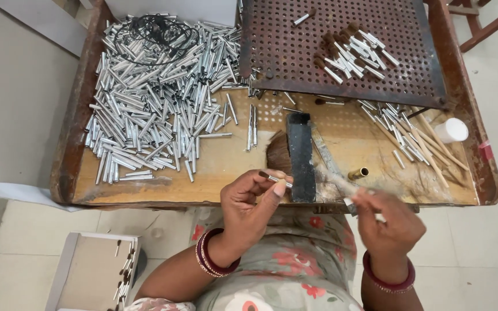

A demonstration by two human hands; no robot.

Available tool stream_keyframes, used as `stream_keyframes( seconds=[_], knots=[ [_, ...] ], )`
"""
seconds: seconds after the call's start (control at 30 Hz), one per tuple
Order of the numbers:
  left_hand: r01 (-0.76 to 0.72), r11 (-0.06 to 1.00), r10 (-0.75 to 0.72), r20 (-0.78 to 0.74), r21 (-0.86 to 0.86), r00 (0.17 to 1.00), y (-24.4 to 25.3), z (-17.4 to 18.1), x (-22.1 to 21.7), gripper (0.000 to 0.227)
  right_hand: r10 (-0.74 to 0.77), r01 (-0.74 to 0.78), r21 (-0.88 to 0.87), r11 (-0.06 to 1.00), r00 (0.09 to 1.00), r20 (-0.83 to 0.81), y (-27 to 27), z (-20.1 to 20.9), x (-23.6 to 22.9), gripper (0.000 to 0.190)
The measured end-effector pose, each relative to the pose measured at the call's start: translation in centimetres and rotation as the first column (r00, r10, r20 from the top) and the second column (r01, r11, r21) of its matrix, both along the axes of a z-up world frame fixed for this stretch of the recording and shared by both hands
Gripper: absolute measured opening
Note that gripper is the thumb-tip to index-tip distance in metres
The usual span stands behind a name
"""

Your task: The person repeatedly picks up small metal rods and inserts them into a small cylindrical metal piece held in the other hand. The assembled parts are then placed onto a perforated metal tray on the table. The person continues this repetitive assembly process throughout the video.

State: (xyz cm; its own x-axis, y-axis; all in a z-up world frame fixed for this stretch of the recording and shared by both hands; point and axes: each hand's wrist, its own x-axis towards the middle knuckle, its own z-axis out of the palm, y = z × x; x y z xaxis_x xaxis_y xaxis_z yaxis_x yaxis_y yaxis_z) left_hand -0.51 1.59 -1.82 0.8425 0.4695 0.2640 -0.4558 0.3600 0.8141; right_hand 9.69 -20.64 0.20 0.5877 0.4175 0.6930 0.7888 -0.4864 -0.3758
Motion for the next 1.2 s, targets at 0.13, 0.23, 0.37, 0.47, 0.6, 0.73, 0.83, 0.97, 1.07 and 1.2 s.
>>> stream_keyframes(
  seconds=[0.13, 0.23, 0.37, 0.47, 0.6, 0.73, 0.83, 0.97, 1.07, 1.2],
  knots=[
    [0.106, 0.993, -0.106, -0.003, 0.049, 0.994, -0.9, 1.1, -0.5, 0.011, -0.181, 0.183, -0.03, 0.983, 0.983, 0.036, 1.8, 2.9, 0.6, 0.018],
    [0.143, 0.98, -0.156, 0.091, 0.139, 0.984, -2.0, 1.7, -0.6, 0.01, 0.174, -0.13, 0.193, 0.973, 0.955, -0.238, 0.9, 1.1, -1.1, 0.028],
    [0.134, 0.908, -0.169, 0.054, 0.397, 0.984, -2.1, 3.8, -1.0, 0.016, 0.366, -0.324, 0.217, 0.921, 0.91, -0.195, 1.0, -0.1, -3.1, 0.033],
    [0.146, 0.88, -0.196, 0.065, 0.452, 0.978, -2.6, 3.5, -1.3, 0.018, 0.421, -0.358, 0.293, 0.886, 0.887, -0.191, 1.0, -1.0, -3.6, 0.029],
    [0.137, 0.924, -0.165, 0.049, 0.356, 0.985, -2.7, 3.2, -1.6, 0.023, 0.387, -0.335, 0.3, 0.893, 0.912, -0.133, 1.3, -0.7, -3.7, 0.025],
    [0.159, 0.945, -0.183, 0.059, 0.285, 0.981, -2.7, 2.8, -1.5, 0.02, 0.389, -0.344, 0.287, 0.894, 0.913, -0.119, 1.6, -0.6, -3.5, 0.022],
    [0.155, 0.952, -0.175, 0.053, 0.264, 0.983, -2.7, 2.7, -1.5, 0.02, 0.42, -0.366, 0.292, 0.884, 0.895, -0.149, 1.8, -0.5, -3.5, 0.024],
    [0.168, 0.96, -0.178, 0.024, 0.223, 0.984, -2.8, 2.3, -1.5, 0.02, 0.443, -0.381, 0.306, 0.872, 0.881, -0.167, 1.7, -0.9, -3.4, 0.024],
    [0.155, 0.969, -0.162, 0.019, 0.191, 0.987, -3.1, 2.1, -1.5, 0.021, 0.423, -0.374, 0.292, 0.88, 0.897, -0.128, 1.7, -1.3, -3.4, 0.024],
    [0.213, 0.976, -0.215, 0.027, 0.05, 0.976, -3.6, 1.7, -1.7, 0.02, 0.407, -0.353, 0.318, 0.88, 0.906, -0.12, 1.6, -1.4, -3.9, 0.022]
  ],
)
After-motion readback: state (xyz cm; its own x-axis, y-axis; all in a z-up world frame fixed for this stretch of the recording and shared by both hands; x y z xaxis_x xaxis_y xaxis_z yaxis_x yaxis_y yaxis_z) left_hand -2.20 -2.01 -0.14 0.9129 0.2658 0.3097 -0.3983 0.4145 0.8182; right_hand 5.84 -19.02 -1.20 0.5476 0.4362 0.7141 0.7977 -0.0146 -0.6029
